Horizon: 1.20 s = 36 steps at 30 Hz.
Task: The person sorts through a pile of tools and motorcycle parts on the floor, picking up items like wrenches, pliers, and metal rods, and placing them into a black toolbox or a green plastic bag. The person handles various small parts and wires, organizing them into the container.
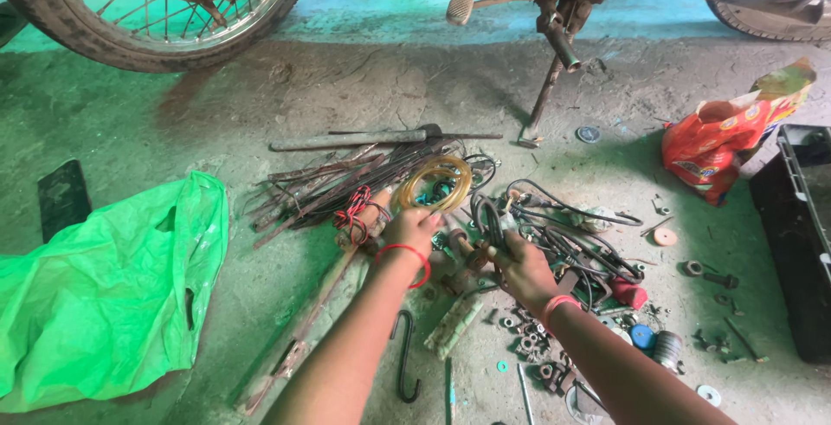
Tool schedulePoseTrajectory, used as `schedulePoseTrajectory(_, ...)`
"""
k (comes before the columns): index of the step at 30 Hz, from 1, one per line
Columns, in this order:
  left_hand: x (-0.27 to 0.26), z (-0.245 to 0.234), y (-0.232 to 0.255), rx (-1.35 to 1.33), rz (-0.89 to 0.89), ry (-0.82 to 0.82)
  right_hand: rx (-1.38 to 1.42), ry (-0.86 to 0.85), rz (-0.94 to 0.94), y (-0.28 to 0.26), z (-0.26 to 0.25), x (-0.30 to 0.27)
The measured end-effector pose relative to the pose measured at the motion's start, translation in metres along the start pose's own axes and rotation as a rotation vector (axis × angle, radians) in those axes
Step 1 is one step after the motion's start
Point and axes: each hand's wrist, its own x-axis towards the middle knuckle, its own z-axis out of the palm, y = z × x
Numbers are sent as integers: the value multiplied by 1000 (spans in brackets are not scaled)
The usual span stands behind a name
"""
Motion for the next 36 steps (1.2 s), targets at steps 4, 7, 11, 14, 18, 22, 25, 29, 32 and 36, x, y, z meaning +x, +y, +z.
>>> schedulePoseTrajectory(4, -5, 20, 27, -164, -117, 99, 80, -89, 296, -10, 4, -2)
schedulePoseTrajectory(7, -12, 29, 37, -135, -179, 132, 64, -74, 260, -15, 3, -3)
schedulePoseTrajectory(11, -20, 40, 43, -262, -232, 190, 126, -127, 384, -15, 7, -2)
schedulePoseTrajectory(14, -20, 44, 40, -406, -273, 198, -11, -104, 184, -9, 12, -1)
schedulePoseTrajectory(18, -14, 39, 20, -456, -309, 66, 13, -144, 277, -1, 18, 1)
schedulePoseTrajectory(22, -33, 17, -36, 345, -54, 7, -174, -159, 201, 5, 18, -1)
schedulePoseTrajectory(25, -53, 7, -72, 567, -269, -160, -145, -182, 253, 7, 16, -4)
schedulePoseTrajectory(29, -68, -6, -89, 754, -374, -191, -94, -199, 268, 4, 14, -5)
schedulePoseTrajectory(32, -70, -14, -84, 721, -414, -272, -117, -197, 276, 3, 14, -4)
schedulePoseTrajectory(36, -76, -12, -71, 777, -485, -325, -89, -200, 254, 1, 16, -4)
